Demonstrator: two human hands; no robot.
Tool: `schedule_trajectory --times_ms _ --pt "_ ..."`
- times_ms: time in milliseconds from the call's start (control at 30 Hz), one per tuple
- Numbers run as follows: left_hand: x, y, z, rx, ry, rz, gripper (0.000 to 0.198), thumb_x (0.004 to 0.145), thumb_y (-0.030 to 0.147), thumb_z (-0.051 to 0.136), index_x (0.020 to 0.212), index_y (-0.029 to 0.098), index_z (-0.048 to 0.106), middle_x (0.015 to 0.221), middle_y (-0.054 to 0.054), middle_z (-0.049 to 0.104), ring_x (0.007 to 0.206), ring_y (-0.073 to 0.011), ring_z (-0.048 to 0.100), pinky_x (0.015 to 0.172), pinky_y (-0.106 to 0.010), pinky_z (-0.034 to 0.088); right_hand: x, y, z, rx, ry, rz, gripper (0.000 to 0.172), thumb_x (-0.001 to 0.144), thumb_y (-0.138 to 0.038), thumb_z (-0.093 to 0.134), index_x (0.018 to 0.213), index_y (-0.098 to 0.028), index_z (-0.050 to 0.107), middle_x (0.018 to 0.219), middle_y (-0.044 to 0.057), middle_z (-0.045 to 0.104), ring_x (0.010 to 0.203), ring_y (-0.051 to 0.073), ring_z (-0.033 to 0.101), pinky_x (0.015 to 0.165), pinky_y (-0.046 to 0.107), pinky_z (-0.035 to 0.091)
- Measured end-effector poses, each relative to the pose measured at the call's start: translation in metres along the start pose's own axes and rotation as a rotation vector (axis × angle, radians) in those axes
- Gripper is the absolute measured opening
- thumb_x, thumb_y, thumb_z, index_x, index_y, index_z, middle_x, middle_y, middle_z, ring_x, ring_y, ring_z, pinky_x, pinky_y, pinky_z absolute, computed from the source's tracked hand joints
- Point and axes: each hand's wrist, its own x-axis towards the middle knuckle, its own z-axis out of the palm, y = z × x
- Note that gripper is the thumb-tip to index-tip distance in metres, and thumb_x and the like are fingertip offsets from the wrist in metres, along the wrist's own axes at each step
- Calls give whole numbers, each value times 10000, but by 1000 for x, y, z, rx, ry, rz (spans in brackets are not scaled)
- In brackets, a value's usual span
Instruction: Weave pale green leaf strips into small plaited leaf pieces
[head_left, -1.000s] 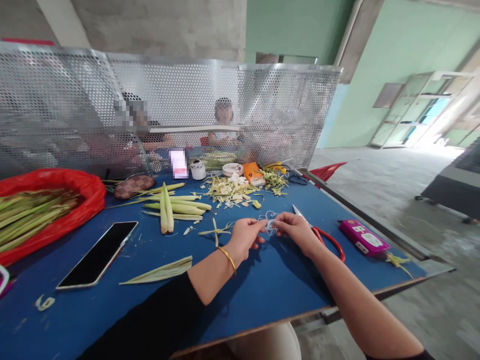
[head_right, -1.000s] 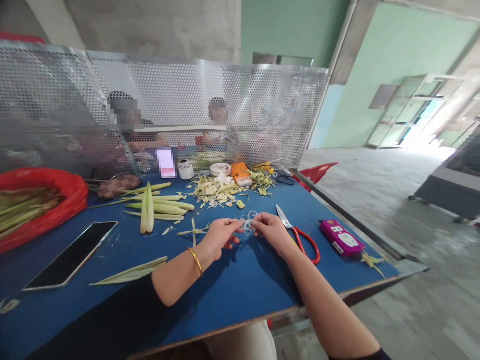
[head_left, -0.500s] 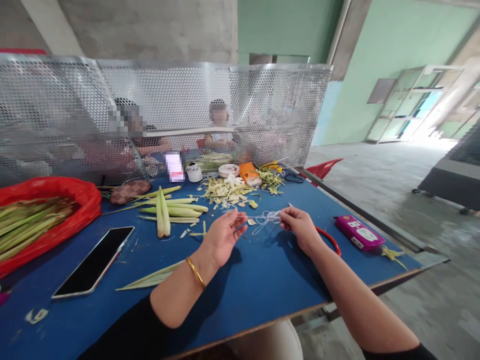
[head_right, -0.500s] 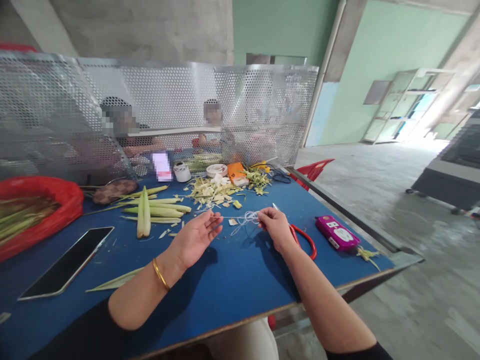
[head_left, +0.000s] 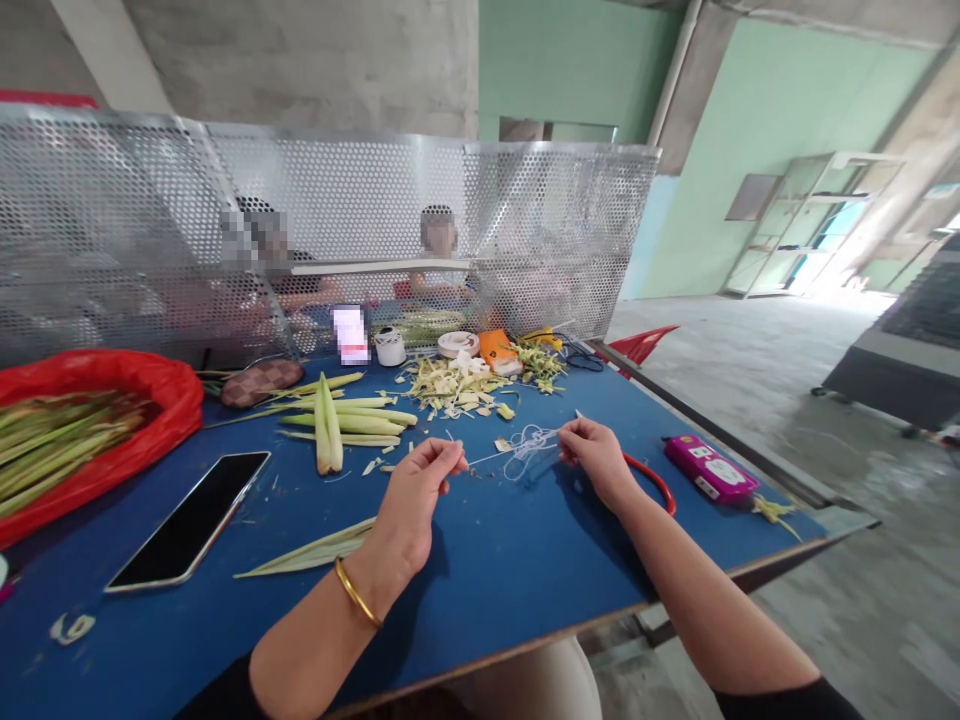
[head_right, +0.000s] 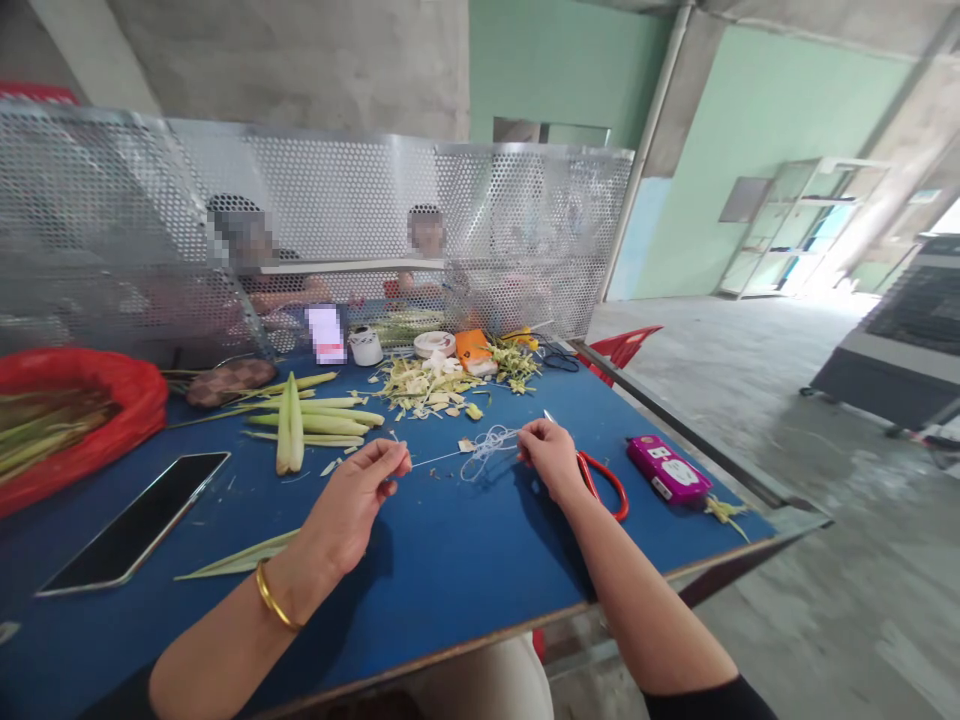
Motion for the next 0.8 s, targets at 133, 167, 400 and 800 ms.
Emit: schedule_trajectory --times_ms 133,167,400,800 --pt "-6 -3 -7 -51 -32 -49 309 682 425 745 672 167 574 613 30 564 536 -70 456 472 -174 330 0 3 -1 -229 3 -127 88 710 -253 545 663 -204 601 510 -27 587 500 167 570 569 304 456" --pt "-7 -4 -7 -62 -34 -53 313 683 428 744 674 168 571 604 31 559 536 -75 469 479 -178 350 -2 1 -2 -278 10 -174 97 725 -234 536 704 -202 625 576 -7 617 565 185 595 620 327 467" --pt "-15 -1 4 -93 -112 -9 305 716 421 726 664 167 566 624 26 564 578 -92 521 585 -216 471 -35 -35 12 -462 -232 -684 252 892 -329 544 1101 -233 646 1164 86 622 1092 222 548 944 354 405" --pt "-16 14 -21 -194 8 37 303 616 377 810 644 160 599 620 36 549 607 -93 514 642 -231 525 -19 -24 4 -900 -406 -740 180 927 -228 529 807 -183 656 877 57 672 910 188 596 849 303 388"
